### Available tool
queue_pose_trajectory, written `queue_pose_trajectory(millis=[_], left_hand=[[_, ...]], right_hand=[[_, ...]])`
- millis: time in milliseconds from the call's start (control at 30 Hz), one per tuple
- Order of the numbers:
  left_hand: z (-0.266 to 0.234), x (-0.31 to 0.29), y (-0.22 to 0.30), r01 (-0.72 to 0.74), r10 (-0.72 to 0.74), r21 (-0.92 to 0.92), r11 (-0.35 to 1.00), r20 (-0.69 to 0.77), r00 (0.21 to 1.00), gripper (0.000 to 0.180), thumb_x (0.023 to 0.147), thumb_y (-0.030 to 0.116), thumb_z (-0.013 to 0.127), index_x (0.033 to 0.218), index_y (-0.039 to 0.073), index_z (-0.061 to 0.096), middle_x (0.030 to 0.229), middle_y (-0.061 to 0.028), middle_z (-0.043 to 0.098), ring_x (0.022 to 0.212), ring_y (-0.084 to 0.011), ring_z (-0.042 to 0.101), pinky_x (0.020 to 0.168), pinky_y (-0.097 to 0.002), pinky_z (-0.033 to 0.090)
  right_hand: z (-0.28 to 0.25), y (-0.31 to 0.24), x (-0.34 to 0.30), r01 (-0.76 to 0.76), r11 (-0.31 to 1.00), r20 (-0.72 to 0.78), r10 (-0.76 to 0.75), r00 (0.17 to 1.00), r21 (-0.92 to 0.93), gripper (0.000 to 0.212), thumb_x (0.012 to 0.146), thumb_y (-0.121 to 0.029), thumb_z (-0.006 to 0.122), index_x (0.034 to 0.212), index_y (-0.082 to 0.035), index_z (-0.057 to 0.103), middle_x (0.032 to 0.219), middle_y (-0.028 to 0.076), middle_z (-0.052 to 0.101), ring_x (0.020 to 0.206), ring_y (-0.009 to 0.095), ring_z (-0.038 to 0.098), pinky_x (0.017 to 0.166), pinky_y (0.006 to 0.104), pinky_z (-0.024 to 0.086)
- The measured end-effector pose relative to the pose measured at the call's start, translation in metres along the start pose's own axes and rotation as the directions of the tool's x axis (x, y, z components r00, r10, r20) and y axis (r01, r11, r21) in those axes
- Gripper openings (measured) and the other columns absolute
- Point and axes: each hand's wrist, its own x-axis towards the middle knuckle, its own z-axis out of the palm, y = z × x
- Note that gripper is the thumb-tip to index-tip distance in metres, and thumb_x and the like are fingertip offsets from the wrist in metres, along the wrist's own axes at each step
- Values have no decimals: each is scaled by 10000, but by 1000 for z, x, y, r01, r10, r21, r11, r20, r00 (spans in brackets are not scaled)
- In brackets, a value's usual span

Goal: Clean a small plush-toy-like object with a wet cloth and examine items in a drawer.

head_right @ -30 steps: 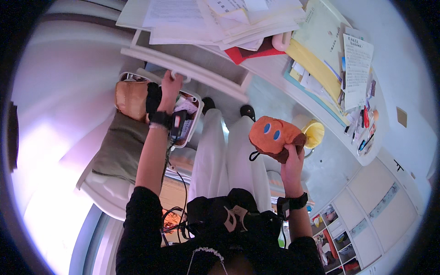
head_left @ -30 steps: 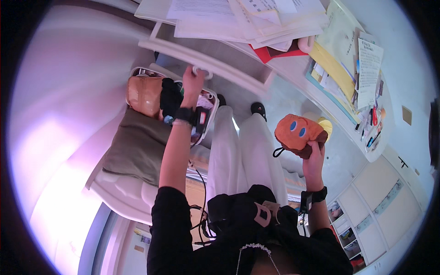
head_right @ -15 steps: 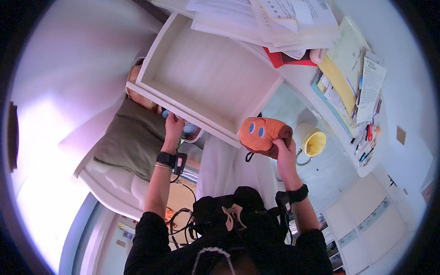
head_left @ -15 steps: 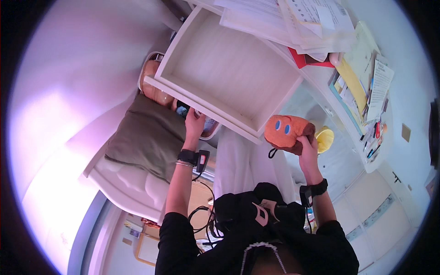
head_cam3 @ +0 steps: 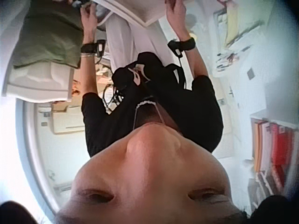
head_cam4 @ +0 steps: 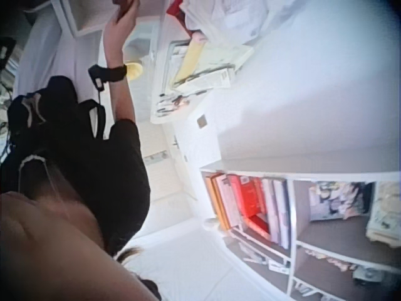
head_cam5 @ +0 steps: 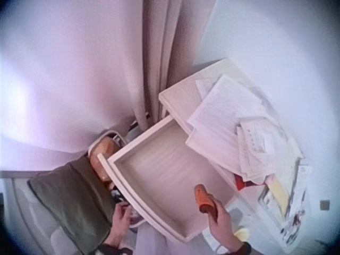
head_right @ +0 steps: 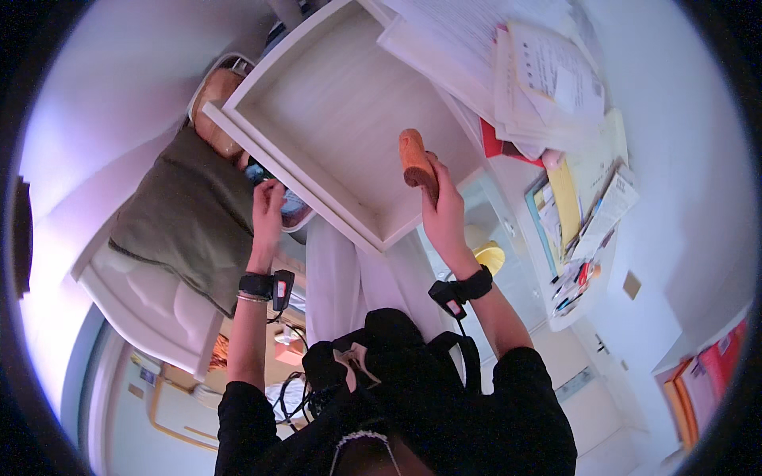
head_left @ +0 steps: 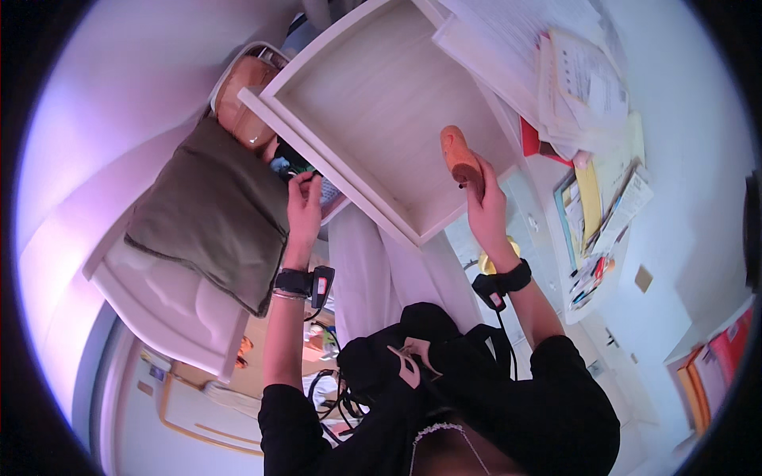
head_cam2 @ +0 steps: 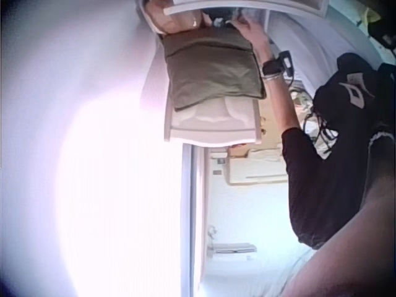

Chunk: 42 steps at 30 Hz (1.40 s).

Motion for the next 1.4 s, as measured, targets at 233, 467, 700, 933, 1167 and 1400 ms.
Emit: queue_pose_trajectory(millis=[233, 467, 700, 933, 1167, 1400], left_hand=[[41, -5, 77, -155, 157, 23, 988, -205, 966, 523, 935, 309, 517, 1282, -53, 371, 1198, -160, 442, 1067, -231, 457, 935, -327, 366], [73, 42, 87, -228, 351, 296, 927, -477, 806, 484, 955, 313, 461, 1223, -81, 377, 1143, -220, 422, 1084, -341, 413, 935, -391, 328], [77, 46, 83, -177, 313, 291, 940, -533, 786, 447, 966, 301, 429, 1219, -67, 400, 1122, -208, 449, 1026, -340, 468, 899, -387, 366], [71, 46, 76, -101, 299, 367, 925, -535, 790, 438, 975, 304, 402, 1187, -79, 406, 1074, -235, 488, 998, -345, 494, 899, -382, 370], [72, 46, 83, -146, 322, 349, 925, -522, 790, 371, 959, 239, 436, 1185, -56, 425, 1107, -218, 482, 1009, -369, 484, 869, -412, 380], [72, 46, 78, -108, 293, 350, 931, -536, 791, 349, 955, 218, 442, 1178, -51, 428, 1125, -218, 483, 1014, -379, 485, 866, -416, 383]], right_hand=[[3, -10, 65, 408, 844, 55, -417, 907, -349, 576, 742, 88, 540, 1281, -108, 483, 1212, 157, 523, 1138, 333, 493, 927, 399, 420], [29, 42, 88, 473, 651, 447, -221, 867, -594, 510, 742, 47, 528, 1221, -130, 537, 1189, 98, 538, 1108, 318, 511, 833, 381, 497], [61, 69, 26, 728, 418, 801, -3, 599, -543, 228, 702, -51, 562, 916, -75, 636, 876, 118, 645, 895, 284, 599, 743, 366, 511], [68, 71, 48, 742, 600, 933, 19, 359, -298, 111, 680, -82, 589, 768, -56, 651, 835, 116, 644, 869, 260, 584, 762, 366, 488], [67, 78, 57, 760, 630, 964, -65, 258, -161, 224, 683, -26, 577, 886, -57, 666, 900, 126, 635, 906, 296, 572, 800, 400, 477], [101, -29, 151, 322, 893, 577, -90, 812, -314, 373, 791, 19, 554, 1160, -33, 550, 1116, 185, 575, 1067, 371, 521, 914, 430, 438]])
